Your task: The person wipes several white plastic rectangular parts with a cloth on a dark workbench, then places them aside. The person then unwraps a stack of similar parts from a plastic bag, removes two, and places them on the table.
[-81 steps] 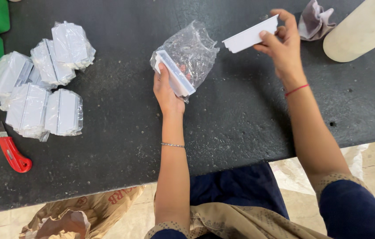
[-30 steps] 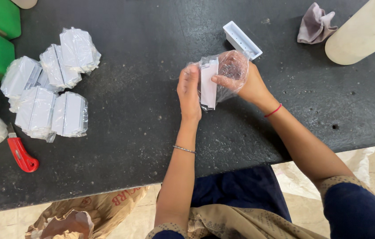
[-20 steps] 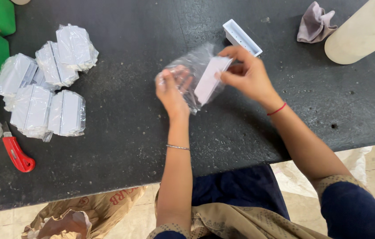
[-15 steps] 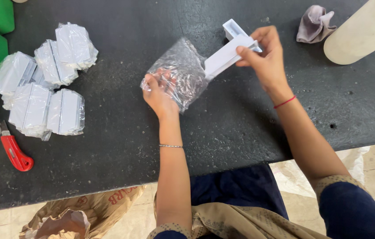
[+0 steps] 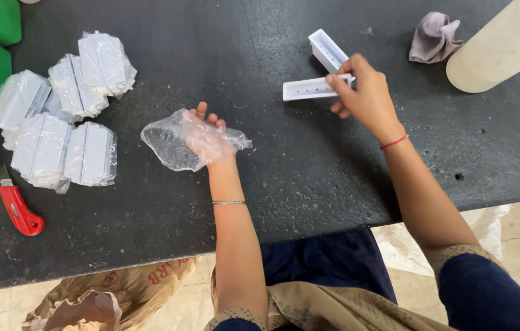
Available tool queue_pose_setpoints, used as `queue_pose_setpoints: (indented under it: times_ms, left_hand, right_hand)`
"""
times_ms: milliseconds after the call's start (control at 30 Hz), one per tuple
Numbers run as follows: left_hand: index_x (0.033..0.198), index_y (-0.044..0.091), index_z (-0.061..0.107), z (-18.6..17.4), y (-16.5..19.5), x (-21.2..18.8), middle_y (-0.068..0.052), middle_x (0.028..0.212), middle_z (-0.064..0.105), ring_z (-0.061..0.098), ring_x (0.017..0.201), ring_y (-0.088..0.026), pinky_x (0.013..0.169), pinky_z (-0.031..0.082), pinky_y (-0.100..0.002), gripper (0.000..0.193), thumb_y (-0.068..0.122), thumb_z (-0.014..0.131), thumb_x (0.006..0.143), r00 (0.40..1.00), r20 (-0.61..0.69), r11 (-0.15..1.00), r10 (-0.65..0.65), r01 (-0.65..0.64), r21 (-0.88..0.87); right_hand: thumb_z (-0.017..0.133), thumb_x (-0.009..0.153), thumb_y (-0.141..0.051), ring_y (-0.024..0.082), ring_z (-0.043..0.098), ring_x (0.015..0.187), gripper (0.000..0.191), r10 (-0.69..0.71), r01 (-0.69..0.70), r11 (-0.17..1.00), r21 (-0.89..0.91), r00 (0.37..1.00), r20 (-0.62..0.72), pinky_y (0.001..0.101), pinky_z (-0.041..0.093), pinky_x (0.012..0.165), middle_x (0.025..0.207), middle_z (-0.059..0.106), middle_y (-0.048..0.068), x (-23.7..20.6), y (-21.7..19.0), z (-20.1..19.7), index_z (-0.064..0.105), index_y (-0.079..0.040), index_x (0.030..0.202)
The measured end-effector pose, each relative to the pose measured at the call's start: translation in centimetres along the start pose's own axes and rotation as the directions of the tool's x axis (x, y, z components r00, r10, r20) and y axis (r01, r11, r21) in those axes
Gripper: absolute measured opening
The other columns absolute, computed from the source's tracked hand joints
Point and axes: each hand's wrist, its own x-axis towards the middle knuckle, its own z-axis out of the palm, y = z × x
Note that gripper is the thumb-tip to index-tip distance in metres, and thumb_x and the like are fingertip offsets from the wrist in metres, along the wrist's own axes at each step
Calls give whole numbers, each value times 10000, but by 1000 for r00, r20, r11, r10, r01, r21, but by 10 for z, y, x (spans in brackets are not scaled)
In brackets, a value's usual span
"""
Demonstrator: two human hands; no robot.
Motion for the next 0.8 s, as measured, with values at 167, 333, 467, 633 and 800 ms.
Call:
queue_pose_setpoints:
  times_ms: [167, 333, 467, 633, 800]
  left_hand:
    - [1096, 81, 642, 11, 18, 0, -134, 1069, 708, 712, 679, -212, 494, 563, -347, 349, 327, 696, 854, 903, 400, 983, -160, 181, -16]
    - [1024, 64, 641, 61, -4, -23, -56, 816, 650, 460, 461, -56, 350, 322, -202, 199, 253, 596, 983, 915, -239, 791, 326, -126, 598]
    - [997, 78, 624, 88, 1, -35, -44, 789, 628, 451, 473, -46, 369, 317, -198, 160, 239, 618, 990, 900, -236, 697, 365, -96, 711]
    - [993, 76, 613, 93, 0, -37, -51, 790, 625, 451, 468, -50, 363, 313, -199, 156, 232, 629, 989, 915, -228, 716, 332, -87, 692]
    - [1012, 85, 614, 77, -14, -33, -39, 802, 635, 479, 542, -69, 453, 375, -226, 142, 223, 588, 998, 925, -156, 649, 346, -116, 752]
  right_hand:
    - [718, 944, -231, 186, 724, 569, 224, 30, 2, 964, -265, 993, 116, 323, 564, 532, 920, 773, 143, -6, -8, 3, 684, -30, 1037]
    - [799, 917, -274, 272, 720, 731, 205, -230, 219, 860, -460, 973, 33, 397, 557, 678, 976, 753, 97, -12, -8, 0, 740, -100, 1008]
    - [832, 871, -238, 301, 706, 1010, 195, -536, 555, 748, -363, 829, 161, 413, 553, 844, 1135, 709, 58, -12, -8, -12, 708, -119, 961]
    - [837, 782, -189, 315, 684, 961, 225, -345, 415, 817, -400, 908, 237, 428, 540, 828, 1092, 686, 77, -11, 1, -4, 741, -116, 972]
    - [838, 876, -216, 303, 655, 1009, 203, -407, 361, 814, -456, 914, -2, 430, 544, 845, 1111, 667, 73, -4, 20, 21, 739, -98, 1008]
